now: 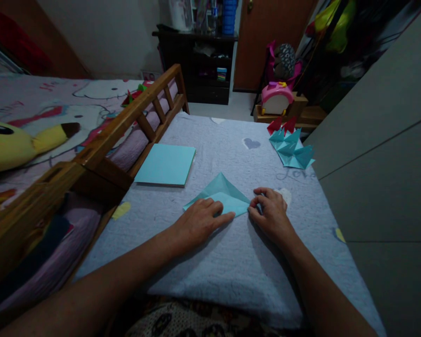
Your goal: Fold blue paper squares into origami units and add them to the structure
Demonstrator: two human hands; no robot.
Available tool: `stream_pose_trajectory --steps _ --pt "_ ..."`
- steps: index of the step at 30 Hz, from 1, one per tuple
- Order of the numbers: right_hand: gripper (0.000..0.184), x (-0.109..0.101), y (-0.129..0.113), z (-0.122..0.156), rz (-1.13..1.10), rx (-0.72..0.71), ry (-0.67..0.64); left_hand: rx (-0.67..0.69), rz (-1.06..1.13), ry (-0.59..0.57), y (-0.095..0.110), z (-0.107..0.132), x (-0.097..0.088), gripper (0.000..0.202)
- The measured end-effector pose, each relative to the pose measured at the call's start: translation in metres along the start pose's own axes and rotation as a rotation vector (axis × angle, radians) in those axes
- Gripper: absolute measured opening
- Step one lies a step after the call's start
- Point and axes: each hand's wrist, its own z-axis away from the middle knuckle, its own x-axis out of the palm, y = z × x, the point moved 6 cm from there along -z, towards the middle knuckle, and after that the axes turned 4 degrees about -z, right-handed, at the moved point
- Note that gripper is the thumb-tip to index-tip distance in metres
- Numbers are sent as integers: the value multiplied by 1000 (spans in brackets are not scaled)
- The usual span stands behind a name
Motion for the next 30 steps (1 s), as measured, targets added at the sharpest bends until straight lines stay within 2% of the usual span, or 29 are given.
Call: stream_pose_trajectory --steps 7,12,24,30 --pt "4 -1 1 0 -17 13 2 33 -135 -8 3 -4 1 47" --pt "5 -2 3 -1 -38 13 -13 42 -148 9 3 -3 2 44" --pt "5 -9 11 -3 -17 29 44 57 -166 38 5 -4 -2 43" --pt "8 -11 16 -3 -39 -8 52 51 -166 40 4 -4 -2 42"
